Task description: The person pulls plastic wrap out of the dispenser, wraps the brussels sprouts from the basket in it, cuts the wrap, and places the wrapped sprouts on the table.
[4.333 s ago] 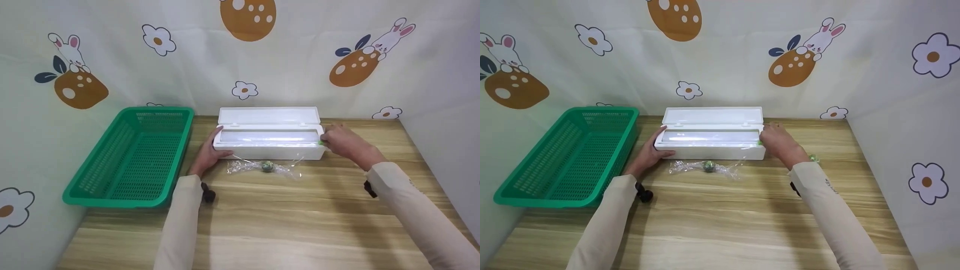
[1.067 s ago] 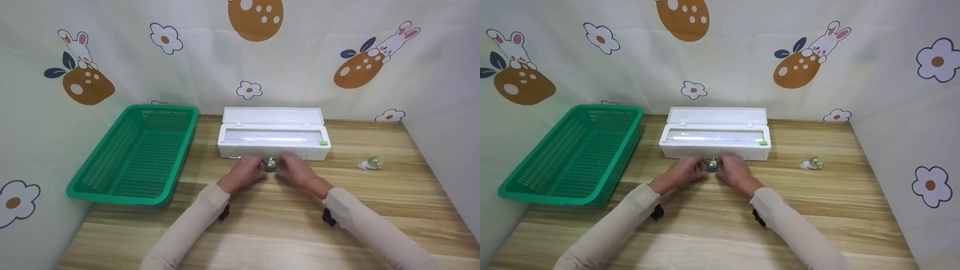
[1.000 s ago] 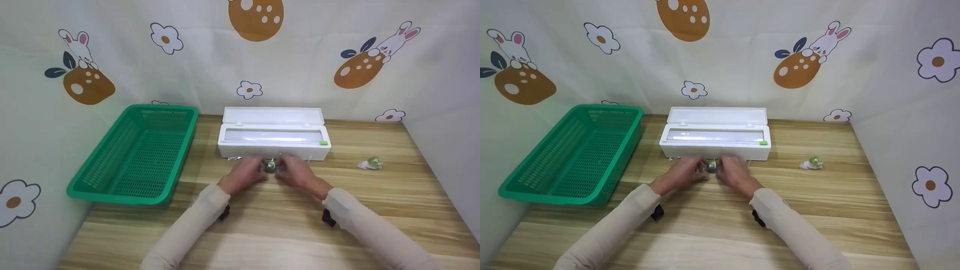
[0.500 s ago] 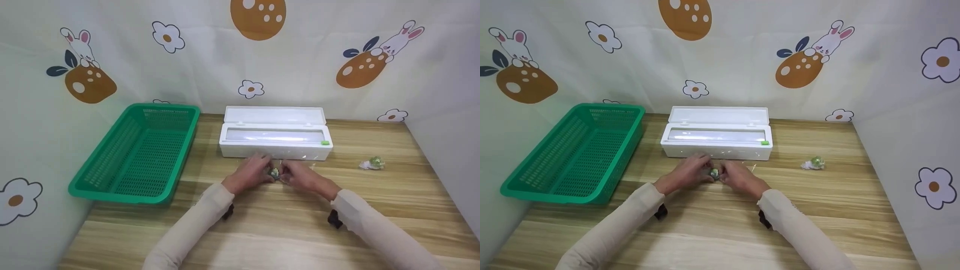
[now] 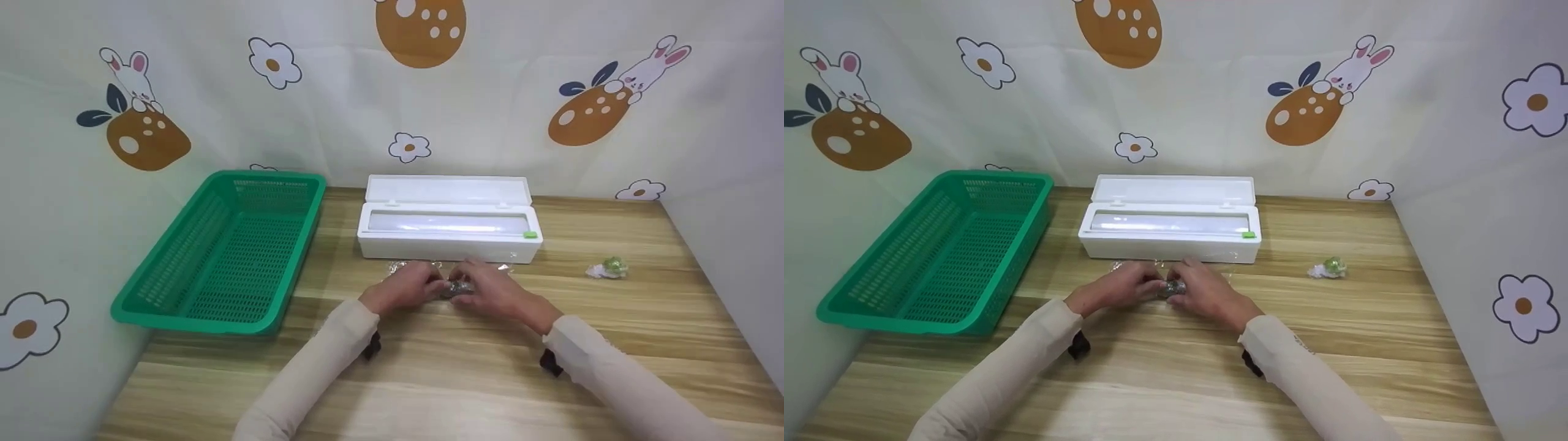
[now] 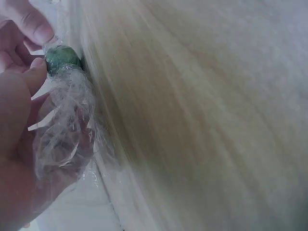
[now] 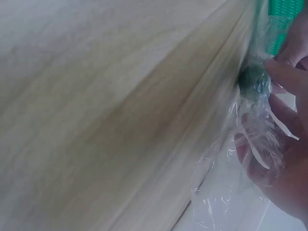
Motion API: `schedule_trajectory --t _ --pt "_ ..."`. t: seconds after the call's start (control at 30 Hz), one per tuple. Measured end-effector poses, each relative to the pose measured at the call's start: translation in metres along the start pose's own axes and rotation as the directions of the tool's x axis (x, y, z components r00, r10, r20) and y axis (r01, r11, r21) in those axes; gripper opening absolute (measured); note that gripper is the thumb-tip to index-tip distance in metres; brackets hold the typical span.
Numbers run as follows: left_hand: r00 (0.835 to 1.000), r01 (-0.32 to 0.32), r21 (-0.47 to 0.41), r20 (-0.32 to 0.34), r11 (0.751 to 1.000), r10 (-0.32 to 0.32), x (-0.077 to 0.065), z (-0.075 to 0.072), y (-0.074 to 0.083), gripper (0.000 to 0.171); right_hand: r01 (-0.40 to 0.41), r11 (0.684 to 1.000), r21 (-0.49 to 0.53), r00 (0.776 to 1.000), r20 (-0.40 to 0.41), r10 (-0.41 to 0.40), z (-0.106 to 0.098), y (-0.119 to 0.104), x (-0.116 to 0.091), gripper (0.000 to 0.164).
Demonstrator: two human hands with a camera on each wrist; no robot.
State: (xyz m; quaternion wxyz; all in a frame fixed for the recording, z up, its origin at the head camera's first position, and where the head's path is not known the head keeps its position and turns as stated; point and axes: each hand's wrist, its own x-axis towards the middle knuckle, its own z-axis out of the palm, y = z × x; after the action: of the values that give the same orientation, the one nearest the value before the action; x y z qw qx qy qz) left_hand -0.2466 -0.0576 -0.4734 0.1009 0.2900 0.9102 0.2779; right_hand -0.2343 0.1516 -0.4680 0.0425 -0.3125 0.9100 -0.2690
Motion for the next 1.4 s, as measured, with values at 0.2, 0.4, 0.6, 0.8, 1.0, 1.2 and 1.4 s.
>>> schedule_trajectory --t 0.2,0.4,0.6,0.8,1.0,1.2,1.4 --pt "0.998 0.037 0.0 -0.043 0.999 -0.037 -0.002 0.002 0.002 0.028 -0.046 0.995 0.087 0.999 -0.025 0.049 0.002 0.004 0.004 0.028" --pt "0.999 0.019 0.001 -0.044 1.0 -0.019 -0.004 0.0 0.0 0.033 -0.047 0.985 0.167 0.998 0.058 0.038 -0.001 0.011 0.003 0.02" --pt "0.999 -0.004 0.028 -0.047 1.0 0.006 -0.003 -0.002 -0.005 0.024 -0.064 0.985 0.159 0.998 0.013 0.062 0.0 0.01 0.0 0.024" --pt "0.996 0.058 0.054 -0.063 0.997 -0.055 -0.002 -0.001 -0.006 0.026 -0.068 0.991 0.114 0.994 -0.072 0.077 0.004 0.007 0.002 0.029" --pt "0.987 0.062 0.02 -0.151 0.998 -0.058 -0.001 -0.005 -0.003 0.022 -0.085 0.99 0.116 0.993 -0.073 0.094 0.004 0.012 0.007 0.013" --pt "0.987 0.058 0.061 -0.155 0.996 -0.048 -0.001 -0.006 -0.005 0.018 -0.073 0.987 0.142 0.997 0.007 0.073 -0.005 0.018 0.006 0.011" --pt "0.967 0.094 0.146 -0.247 0.985 -0.056 0.0 0.0 -0.001 0.015 -0.049 0.992 0.114 0.986 0.162 0.03 -0.015 0.02 -0.001 0.028"
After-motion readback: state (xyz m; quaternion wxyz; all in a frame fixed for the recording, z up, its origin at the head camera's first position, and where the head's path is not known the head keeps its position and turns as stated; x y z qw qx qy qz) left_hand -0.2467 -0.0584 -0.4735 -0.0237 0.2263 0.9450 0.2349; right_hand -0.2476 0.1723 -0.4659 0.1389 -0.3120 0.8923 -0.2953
